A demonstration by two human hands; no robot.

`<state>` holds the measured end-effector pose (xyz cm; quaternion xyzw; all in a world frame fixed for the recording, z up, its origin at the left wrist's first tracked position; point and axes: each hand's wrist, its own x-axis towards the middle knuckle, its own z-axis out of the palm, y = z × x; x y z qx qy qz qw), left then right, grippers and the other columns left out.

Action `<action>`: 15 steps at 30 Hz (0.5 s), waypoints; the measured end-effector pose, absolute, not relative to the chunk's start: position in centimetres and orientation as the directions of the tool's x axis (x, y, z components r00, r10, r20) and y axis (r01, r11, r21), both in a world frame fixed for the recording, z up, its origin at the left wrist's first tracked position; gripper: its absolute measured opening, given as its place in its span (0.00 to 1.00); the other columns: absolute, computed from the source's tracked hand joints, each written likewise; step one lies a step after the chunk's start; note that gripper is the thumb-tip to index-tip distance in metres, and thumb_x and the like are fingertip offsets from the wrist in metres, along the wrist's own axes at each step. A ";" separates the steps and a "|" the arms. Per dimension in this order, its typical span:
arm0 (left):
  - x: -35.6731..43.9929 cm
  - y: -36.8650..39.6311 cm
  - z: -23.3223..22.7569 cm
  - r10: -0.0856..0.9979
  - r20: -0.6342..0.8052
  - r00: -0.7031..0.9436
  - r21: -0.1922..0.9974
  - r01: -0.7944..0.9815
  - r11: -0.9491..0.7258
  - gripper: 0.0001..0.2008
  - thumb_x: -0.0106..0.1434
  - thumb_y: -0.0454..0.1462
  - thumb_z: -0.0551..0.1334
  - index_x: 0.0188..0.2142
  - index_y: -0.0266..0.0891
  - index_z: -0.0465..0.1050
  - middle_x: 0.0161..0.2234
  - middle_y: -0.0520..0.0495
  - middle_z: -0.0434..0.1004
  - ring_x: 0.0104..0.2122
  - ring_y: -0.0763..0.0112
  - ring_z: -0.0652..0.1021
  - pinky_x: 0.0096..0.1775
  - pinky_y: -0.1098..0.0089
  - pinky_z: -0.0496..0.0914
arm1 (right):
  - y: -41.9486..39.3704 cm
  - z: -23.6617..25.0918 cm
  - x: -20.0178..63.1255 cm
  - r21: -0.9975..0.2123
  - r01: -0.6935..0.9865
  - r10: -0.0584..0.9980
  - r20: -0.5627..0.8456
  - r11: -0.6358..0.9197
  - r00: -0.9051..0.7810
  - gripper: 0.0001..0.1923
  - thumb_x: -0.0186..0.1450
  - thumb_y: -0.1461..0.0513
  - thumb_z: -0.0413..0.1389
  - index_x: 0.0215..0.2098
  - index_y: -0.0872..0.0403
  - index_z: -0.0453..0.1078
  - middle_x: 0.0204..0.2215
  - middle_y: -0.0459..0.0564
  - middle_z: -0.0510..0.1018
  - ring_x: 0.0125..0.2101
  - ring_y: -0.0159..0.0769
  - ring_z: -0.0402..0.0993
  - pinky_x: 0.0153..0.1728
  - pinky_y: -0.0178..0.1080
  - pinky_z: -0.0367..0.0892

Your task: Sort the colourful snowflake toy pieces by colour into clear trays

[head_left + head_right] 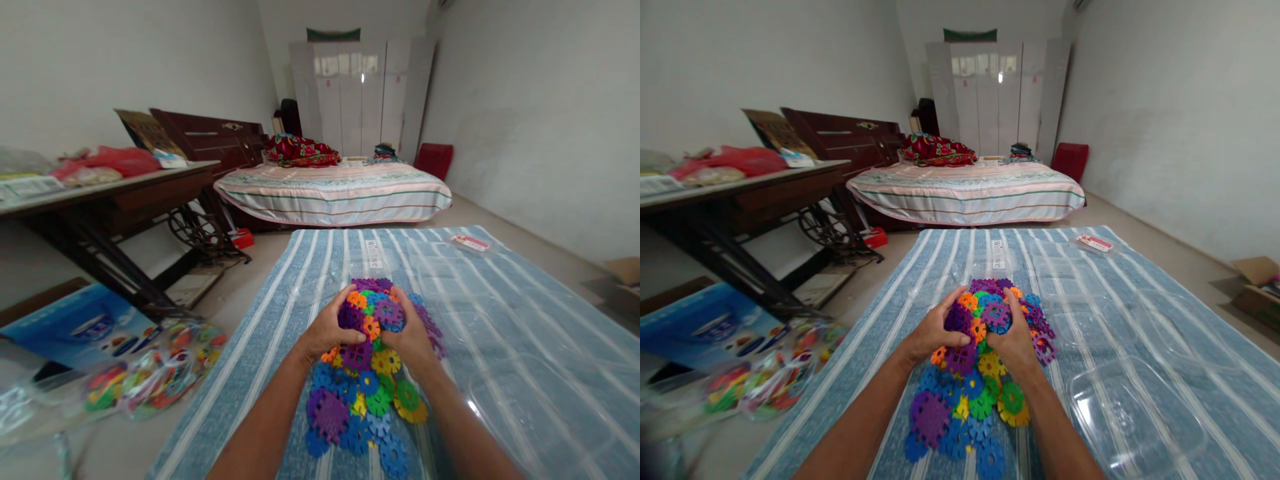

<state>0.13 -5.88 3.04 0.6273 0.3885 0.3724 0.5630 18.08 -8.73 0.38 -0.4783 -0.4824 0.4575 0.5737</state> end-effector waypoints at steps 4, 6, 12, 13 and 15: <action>0.2 -6.9 2.7 0.899 0.071 0.433 0.950 0.245 -0.194 0.52 0.39 0.35 0.72 0.63 0.42 0.50 0.62 0.44 0.56 0.60 0.53 0.58 0.61 0.58 0.51 | -7.7 0.5 17.8 -0.989 0.034 0.985 0.145 0.143 0.096 0.46 0.45 0.67 0.58 0.62 0.50 0.51 0.50 0.50 0.69 0.44 0.39 0.70 0.46 0.41 0.66; 0.4 -7.3 2.3 0.890 0.089 0.448 0.944 0.246 -0.218 0.52 0.40 0.35 0.72 0.63 0.42 0.48 0.63 0.44 0.53 0.61 0.54 0.57 0.61 0.59 0.51 | -7.6 0.5 17.5 -0.987 0.059 0.984 0.153 0.148 0.089 0.46 0.46 0.67 0.57 0.62 0.49 0.50 0.52 0.51 0.67 0.46 0.39 0.69 0.47 0.41 0.66; 0.3 -8.1 1.4 0.911 0.102 0.400 0.901 0.352 -0.255 0.50 0.44 0.35 0.69 0.64 0.42 0.46 0.63 0.43 0.52 0.60 0.53 0.59 0.60 0.58 0.54 | -7.0 0.7 16.8 -0.974 0.015 0.971 0.229 0.228 0.070 0.40 0.51 0.63 0.57 0.61 0.49 0.53 0.54 0.52 0.66 0.51 0.41 0.66 0.49 0.43 0.64; 0.2 -8.2 1.4 0.914 0.104 0.392 0.882 0.387 -0.267 0.49 0.45 0.36 0.69 0.64 0.42 0.46 0.63 0.42 0.52 0.60 0.53 0.58 0.60 0.57 0.53 | -6.6 0.7 16.9 -0.966 0.041 0.965 0.256 0.254 0.062 0.37 0.53 0.62 0.56 0.61 0.49 0.53 0.54 0.53 0.66 0.51 0.41 0.67 0.49 0.43 0.65; -0.1 -8.4 1.3 0.914 0.111 0.390 0.833 0.465 -0.299 0.49 0.44 0.39 0.69 0.63 0.40 0.48 0.63 0.41 0.51 0.61 0.53 0.56 0.61 0.57 0.50 | -5.6 0.8 17.5 -0.924 0.274 0.956 0.290 0.267 0.047 0.31 0.56 0.62 0.52 0.59 0.50 0.57 0.54 0.52 0.67 0.51 0.39 0.67 0.47 0.41 0.65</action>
